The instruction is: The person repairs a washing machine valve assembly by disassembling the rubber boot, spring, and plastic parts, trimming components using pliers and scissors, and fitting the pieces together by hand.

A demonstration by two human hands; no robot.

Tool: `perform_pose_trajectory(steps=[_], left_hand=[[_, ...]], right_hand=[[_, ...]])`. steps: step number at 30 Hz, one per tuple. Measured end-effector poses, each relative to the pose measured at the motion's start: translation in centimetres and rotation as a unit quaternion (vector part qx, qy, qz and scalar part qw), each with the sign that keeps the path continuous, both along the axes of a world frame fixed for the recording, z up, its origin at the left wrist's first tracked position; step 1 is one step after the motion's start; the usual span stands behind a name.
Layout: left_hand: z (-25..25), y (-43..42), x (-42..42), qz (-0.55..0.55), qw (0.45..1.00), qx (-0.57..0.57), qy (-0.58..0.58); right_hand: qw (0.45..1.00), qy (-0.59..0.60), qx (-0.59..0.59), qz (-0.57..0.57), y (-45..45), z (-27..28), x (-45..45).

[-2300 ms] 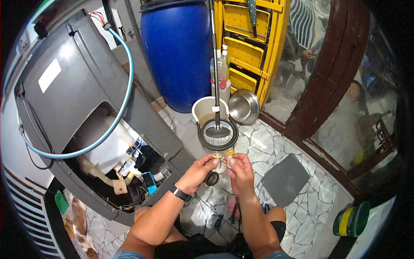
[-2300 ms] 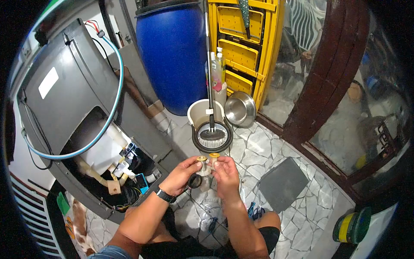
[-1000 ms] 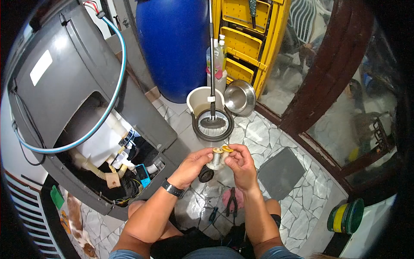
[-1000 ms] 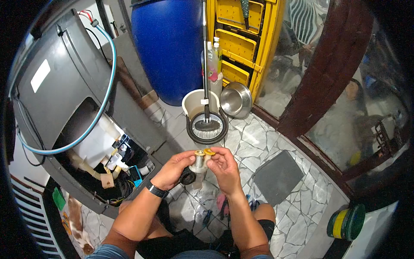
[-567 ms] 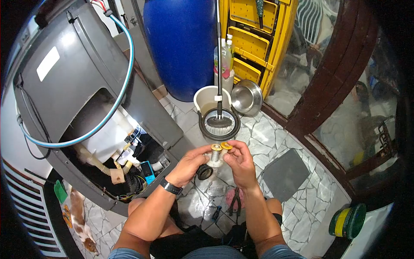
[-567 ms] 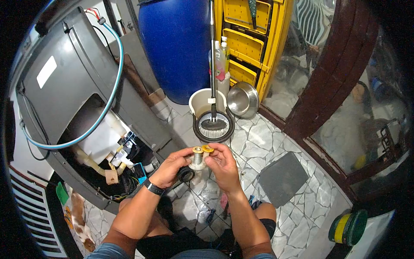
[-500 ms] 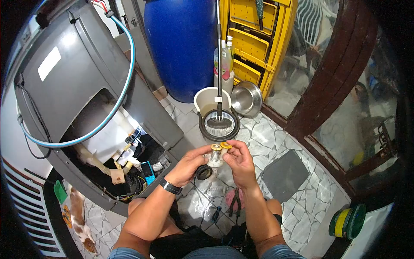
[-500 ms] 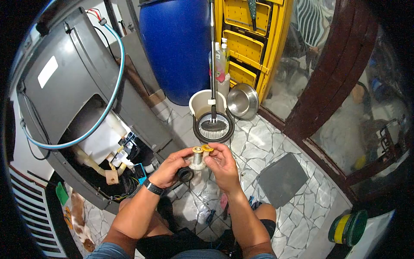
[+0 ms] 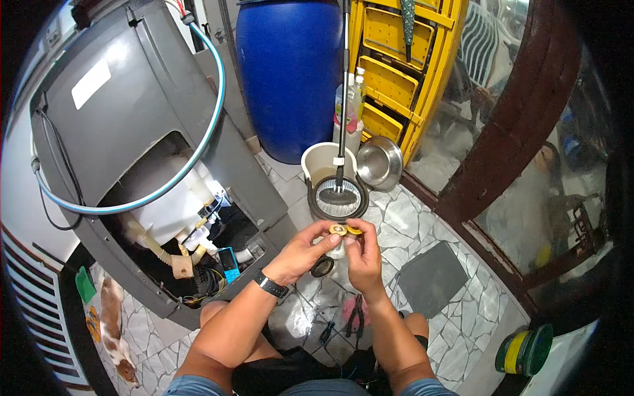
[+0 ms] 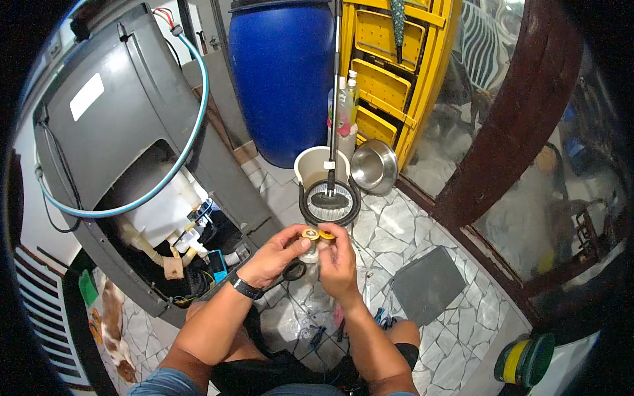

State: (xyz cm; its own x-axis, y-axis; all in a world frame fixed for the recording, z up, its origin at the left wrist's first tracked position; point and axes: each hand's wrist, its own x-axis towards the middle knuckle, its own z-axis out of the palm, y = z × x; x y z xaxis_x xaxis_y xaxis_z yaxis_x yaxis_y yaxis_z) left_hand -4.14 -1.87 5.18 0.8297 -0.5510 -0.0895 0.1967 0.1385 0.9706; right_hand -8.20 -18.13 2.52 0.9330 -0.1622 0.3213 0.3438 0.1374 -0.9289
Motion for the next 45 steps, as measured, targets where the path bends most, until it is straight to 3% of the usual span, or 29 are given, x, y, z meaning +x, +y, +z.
perform_pose_trajectory(steps=[3, 6, 9, 14, 17, 19, 20, 21, 23, 25, 27, 31, 41, 43, 45], left_hand=[[-0.6, -0.3, -0.3, 0.017, 0.999, -0.028, 0.006], [-0.6, -0.4, -0.6, 0.026, 0.979, -0.172, 0.111], [-0.4, -0.7, -0.9, 0.027, 0.973, -0.201, 0.112], [0.5, -0.8, -1.3, 0.013, 0.972, -0.201, 0.121], [0.1, -0.8, -0.7, -0.014, 0.964, -0.238, 0.114], [0.1, -0.6, -0.7, -0.022, 0.961, -0.254, 0.11], [0.2, -0.4, -0.7, -0.013, 0.954, -0.276, 0.113], [0.3, -0.2, -0.7, -0.004, 0.947, -0.298, 0.117], [0.4, 0.6, -0.6, -0.014, 0.952, -0.28, 0.121], [0.0, 1.0, -0.5, -0.03, 0.967, -0.234, 0.101], [0.2, 1.1, -0.7, -0.049, 0.963, -0.246, 0.101], [0.8, 0.6, -1.2, -0.028, 0.971, -0.229, 0.063], [0.2, -0.3, -1.3, -0.003, 0.97, -0.239, 0.046], [0.2, -0.1, -1.2, -0.053, 0.955, -0.267, 0.114], [0.3, -0.1, -1.0, -0.035, 0.955, -0.267, 0.128]], right_hand=[[0.999, 0.015, -0.012, -0.036, -0.1, -0.7, -0.3], [0.996, 0.006, -0.054, -0.067, 0.4, -0.7, -0.2], [0.999, 0.004, 0.034, 0.041, 0.0, 0.0, 0.0], [0.995, 0.024, 0.048, 0.084, -1.4, 1.3, 0.0], [0.996, 0.03, -0.001, 0.085, -2.2, 1.7, 0.1], [0.993, 0.024, -0.086, 0.072, -2.9, 2.2, 0.0], [0.981, 0.034, -0.186, 0.052, -3.7, 3.2, -0.4], [0.982, 0.032, -0.179, 0.046, -4.3, 3.2, -0.3], [0.956, 0.002, -0.268, 0.117, -5.0, 3.2, -0.3], [0.956, -0.017, -0.282, 0.08, -4.6, 4.2, -0.6], [0.922, -0.085, -0.377, 0.03, -4.5, 4.7, -0.6], [0.871, -0.06, -0.487, 0.016, -4.3, 4.6, -0.7], [0.869, -0.018, -0.483, 0.11, -6.8, 4.4, -0.1], [0.88, -0.054, -0.455, 0.122, -6.9, 3.6, 0.0], [0.895, -0.066, -0.426, 0.113, -7.2, 3.8, -0.3]])
